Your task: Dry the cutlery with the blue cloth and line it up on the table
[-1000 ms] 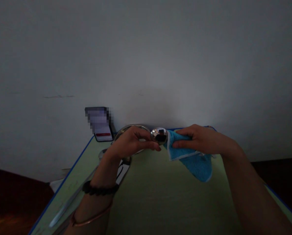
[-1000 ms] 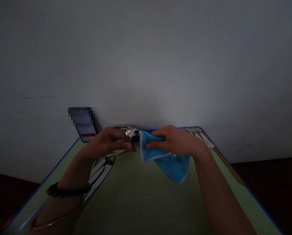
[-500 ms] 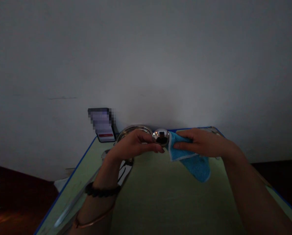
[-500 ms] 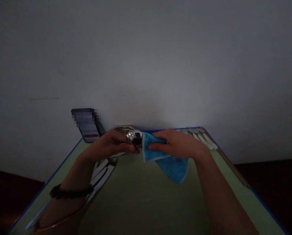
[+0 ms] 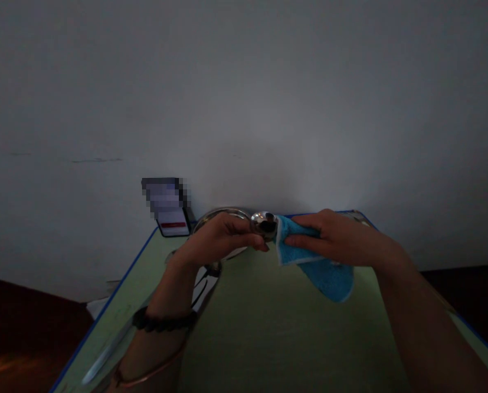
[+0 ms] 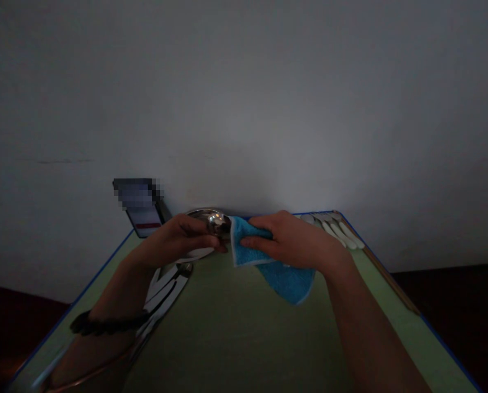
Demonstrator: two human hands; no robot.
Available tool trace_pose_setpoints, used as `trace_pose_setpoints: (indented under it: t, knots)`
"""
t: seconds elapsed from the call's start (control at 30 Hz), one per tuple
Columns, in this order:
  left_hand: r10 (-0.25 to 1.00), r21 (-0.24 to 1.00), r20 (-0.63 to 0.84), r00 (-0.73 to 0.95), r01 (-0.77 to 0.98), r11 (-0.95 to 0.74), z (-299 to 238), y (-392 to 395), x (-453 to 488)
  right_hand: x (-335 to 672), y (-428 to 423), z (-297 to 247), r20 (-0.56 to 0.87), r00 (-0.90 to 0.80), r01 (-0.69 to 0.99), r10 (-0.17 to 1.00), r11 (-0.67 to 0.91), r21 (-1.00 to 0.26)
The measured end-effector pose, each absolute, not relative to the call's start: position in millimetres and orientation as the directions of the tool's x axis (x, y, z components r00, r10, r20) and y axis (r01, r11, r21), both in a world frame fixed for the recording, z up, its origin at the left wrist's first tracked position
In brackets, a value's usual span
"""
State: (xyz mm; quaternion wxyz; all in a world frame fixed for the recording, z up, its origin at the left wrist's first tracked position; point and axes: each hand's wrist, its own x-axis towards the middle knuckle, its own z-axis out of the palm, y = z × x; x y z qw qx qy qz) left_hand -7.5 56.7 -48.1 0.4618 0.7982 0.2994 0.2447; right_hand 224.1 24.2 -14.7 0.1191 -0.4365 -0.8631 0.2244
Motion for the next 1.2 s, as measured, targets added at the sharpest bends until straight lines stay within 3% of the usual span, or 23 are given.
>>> trace_pose_setpoints:
  t: [0.3,0.6,1.0,1.2]
  knots:
    - [0.676,0.904,0.202,0.709,0.131,-0.407,-47,54,7,223,22,-7,0.112,-0.524,0.694,0.845,0.499,-0.519]
    - [0.740,0.798,0.273,0.614,0.285,-0.531,-28,38,22,237,21,1,0.058,-0.561,0.596,0.826,0.452,-0.664]
    - [0.793,0.882,0.207,0.573,0.240,-0.405,-32,18,21,239,18,8,0.069,-0.628,0.533,0.775,0.494,-0.687]
    - [0.812,0.844,0.183,0.555,0.335,-0.419,-33,16,10,231,20,5,0.042,-0.645,0.541,0.763,0.495,-0.680]
